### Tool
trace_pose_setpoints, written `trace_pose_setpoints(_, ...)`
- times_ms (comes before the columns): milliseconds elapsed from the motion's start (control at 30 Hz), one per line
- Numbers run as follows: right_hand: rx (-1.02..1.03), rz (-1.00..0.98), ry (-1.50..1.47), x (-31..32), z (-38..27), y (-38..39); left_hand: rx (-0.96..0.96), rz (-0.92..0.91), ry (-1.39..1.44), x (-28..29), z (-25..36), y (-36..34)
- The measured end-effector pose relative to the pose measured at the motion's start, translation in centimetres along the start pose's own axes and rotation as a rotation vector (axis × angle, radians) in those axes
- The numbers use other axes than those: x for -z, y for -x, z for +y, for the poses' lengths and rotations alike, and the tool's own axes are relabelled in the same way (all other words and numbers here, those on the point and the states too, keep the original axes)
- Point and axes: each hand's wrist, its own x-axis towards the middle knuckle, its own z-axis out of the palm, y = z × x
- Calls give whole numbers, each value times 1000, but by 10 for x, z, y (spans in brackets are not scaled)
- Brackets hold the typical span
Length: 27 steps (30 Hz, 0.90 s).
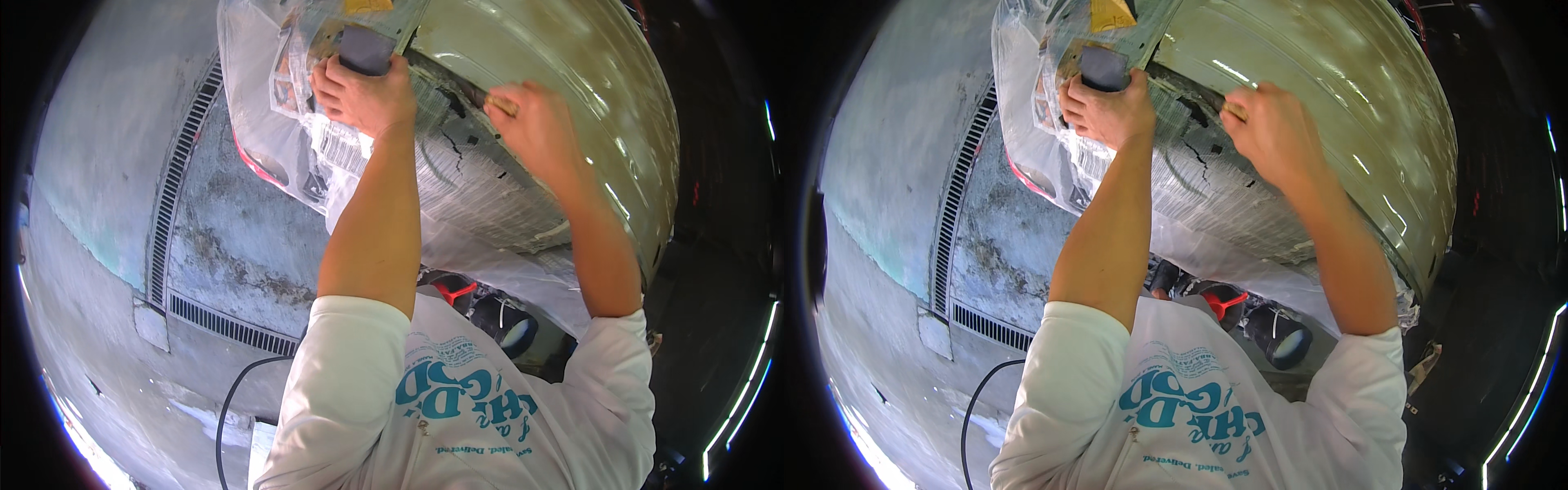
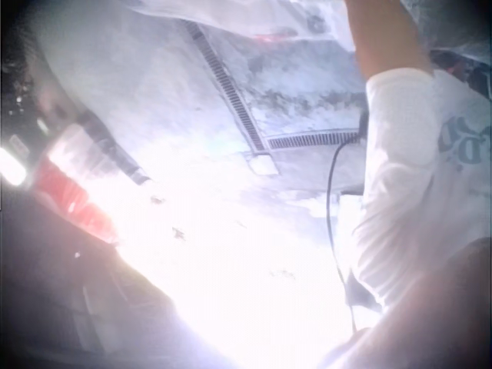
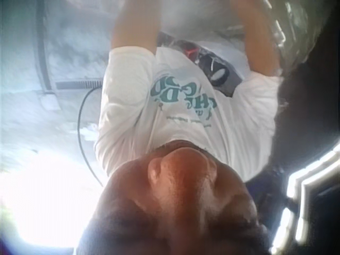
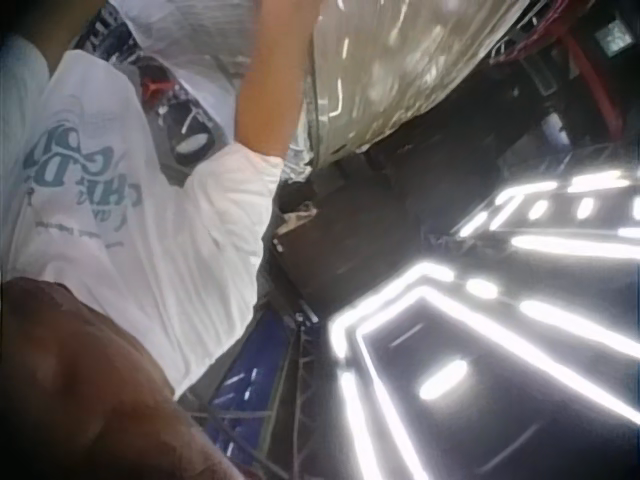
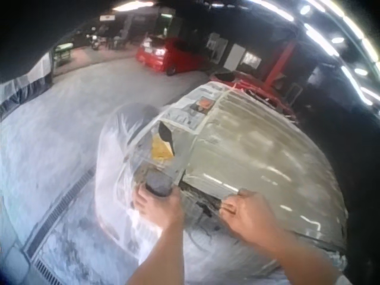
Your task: The person applies body filler to the front edge of a car hood using a putty knife and a sanding block. They spread the filler along the seam and smooth it with the sanding block.
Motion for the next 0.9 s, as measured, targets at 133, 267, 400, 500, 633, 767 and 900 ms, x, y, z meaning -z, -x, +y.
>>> trace_pose_setpoints(133,74,-36,189,-4,-11,-35,20,-25,44,1,1,1)
trace_pose_setpoints(267,122,-108,259,-5,-23,-53,51,-54,66,5,1,0)
trace_pose_setpoints(400,23,-480,223,18,-29,-113,34,-28,106,6,-4,-2)
trace_pose_setpoints(500,126,-680,-209,13,53,-153,69,-95,96,8,8,1)
trace_pose_setpoints(633,55,-481,-347,7,73,-117,75,-80,81,5,9,-4)
trace_pose_setpoints(767,-16,-296,-80,16,16,-77,84,-90,71,9,5,-3)
trace_pose_setpoints(900,72,-214,242,6,-17,-81,63,-75,29,10,6,-4)
